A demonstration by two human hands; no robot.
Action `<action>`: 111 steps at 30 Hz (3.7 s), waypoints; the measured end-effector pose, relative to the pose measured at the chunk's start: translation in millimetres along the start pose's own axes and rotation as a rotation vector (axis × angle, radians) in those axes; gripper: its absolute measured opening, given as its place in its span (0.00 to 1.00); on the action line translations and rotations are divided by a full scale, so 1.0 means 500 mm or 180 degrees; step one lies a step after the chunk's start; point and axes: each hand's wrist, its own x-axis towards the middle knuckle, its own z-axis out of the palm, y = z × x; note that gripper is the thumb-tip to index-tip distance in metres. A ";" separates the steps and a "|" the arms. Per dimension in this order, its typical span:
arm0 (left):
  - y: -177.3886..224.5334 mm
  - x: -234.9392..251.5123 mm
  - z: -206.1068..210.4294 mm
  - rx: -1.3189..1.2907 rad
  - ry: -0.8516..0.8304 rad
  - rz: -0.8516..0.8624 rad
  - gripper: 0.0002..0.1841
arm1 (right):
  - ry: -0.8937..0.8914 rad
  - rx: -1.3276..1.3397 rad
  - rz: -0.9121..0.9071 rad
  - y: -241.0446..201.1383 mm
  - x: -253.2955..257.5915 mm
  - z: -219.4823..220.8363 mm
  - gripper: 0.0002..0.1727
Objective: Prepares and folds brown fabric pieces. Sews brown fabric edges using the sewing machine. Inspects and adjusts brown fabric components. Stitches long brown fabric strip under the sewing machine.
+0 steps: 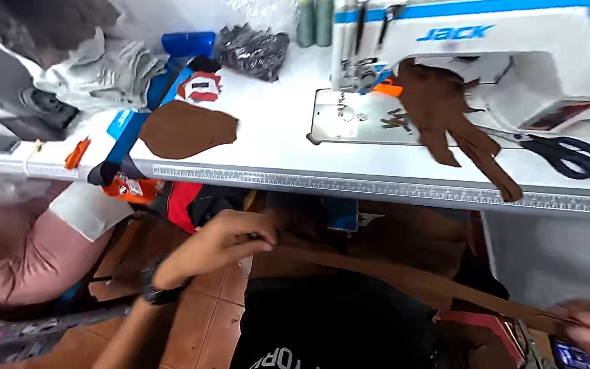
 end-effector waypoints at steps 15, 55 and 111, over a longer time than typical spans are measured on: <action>-0.177 -0.074 0.094 -0.1290 0.0246 -0.0046 0.06 | -0.0117 -0.0192 0.0651 -0.121 -0.124 0.023 0.08; -0.314 0.233 0.293 -0.1977 0.0588 -0.1531 0.10 | 0.1496 0.0423 0.1360 0.204 -0.076 -0.099 0.08; -0.251 0.140 -0.375 0.1660 0.0036 0.0132 0.09 | -0.0406 -0.1095 -0.0351 0.047 0.578 0.389 0.11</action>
